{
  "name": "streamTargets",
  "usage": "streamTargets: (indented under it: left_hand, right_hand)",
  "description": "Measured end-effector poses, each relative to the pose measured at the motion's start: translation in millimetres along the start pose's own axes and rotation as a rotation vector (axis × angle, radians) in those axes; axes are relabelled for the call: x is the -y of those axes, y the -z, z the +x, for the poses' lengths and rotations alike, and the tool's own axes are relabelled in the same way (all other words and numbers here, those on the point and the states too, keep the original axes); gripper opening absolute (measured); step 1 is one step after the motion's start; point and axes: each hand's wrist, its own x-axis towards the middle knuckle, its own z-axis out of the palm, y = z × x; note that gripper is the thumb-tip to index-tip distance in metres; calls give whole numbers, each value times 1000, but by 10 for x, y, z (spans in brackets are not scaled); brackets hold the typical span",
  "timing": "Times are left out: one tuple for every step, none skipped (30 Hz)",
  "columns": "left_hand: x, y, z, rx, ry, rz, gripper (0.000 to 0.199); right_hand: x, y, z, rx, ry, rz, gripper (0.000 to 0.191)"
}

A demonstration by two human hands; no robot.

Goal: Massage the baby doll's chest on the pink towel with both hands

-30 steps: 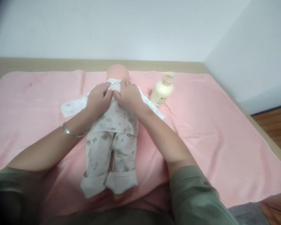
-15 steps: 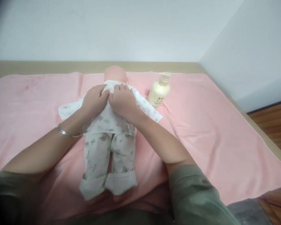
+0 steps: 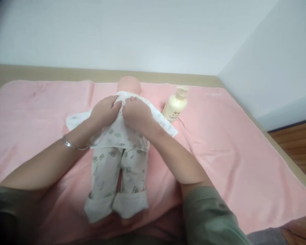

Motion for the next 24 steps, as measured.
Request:
streamTargets:
  left_hand:
    - [-29, -19, -33, -30, -26, 39, 36]
    - [-60, -38, -69, -63, -57, 76, 37]
    - [-88, -55, -100, -89, -89, 106, 37]
    - [-110, -68, -122, -103, -111, 121, 38]
    - [-121, -75, -131, -105, -120, 121, 39]
    - [-120, -77, -126, -95, -114, 106, 39]
    - [-108, -75, -108, -77, -97, 80, 40]
    - [-88, -68, -81, -53, -74, 46, 41]
    - [-63, -59, -47, -28, -51, 7, 42]
    - [-37, -48, -13, -7, -30, -35, 45]
    - [-13, -38, 17, 10, -15, -77, 48]
    - [6, -28, 40, 22, -5, -116, 49]
    - [16, -20, 53, 30, 2, -148, 49]
    - [19, -15, 57, 31, 6, -172, 47]
    - [14, -13, 52, 27, 5, -186, 44]
    - [3, -14, 42, 17, 1, -191, 41]
    - [-12, -18, 29, 6, -7, -186, 38]
    - [-28, -23, 16, -5, -18, -175, 37]
    - [-43, -29, 5, -16, -33, -161, 37]
    - [-55, -34, -1, -24, -47, -146, 38]
    - [-62, -36, -2, -23, -56, -135, 39]
    - [-62, -33, 2, -18, -58, -132, 40]
    - [-54, -27, 11, -6, -51, -141, 41]
    - [-38, -16, 22, 9, -32, -162, 41]
  right_hand:
    - [-63, -24, 50, -17, -51, 46, 42]
    - [-124, -48, 95, -32, -94, 84, 46]
    - [-172, -67, 130, -43, -122, 109, 50]
    - [-204, -81, 151, -51, -135, 120, 52]
    - [-215, -88, 157, -55, -134, 117, 52]
    - [-207, -90, 149, -58, -127, 105, 51]
    - [-184, -89, 129, -58, -116, 84, 49]
    - [-149, -86, 101, -57, -106, 54, 48]
    - [-110, -83, 70, -58, -91, 20, 46]
    - [-72, -83, 41, -58, -66, -18, 44]
    - [-41, -85, 17, -61, -37, -53, 41]
    - [-21, -89, 1, -70, -13, -79, 39]
    - [-14, -94, -4, -80, 1, -89, 38]
    - [-21, -97, 3, -82, -3, -81, 38]
    - [-40, -96, 20, -75, -24, -57, 39]
    - [-68, -92, 44, -59, -61, -24, 41]
    - [-100, -84, 72, -39, -97, 15, 45]
    - [-132, -73, 99, -19, -124, 52, 49]
    - [-158, -61, 122, -4, -139, 82, 52]
    - [-174, -48, 137, 3, -145, 101, 53]
    - [-179, -36, 142, 5, -143, 105, 53]
    - [-171, -25, 136, 5, -139, 97, 51]
    - [-151, -15, 120, 6, -132, 76, 49]
    - [-121, -5, 95, 7, -123, 47, 46]
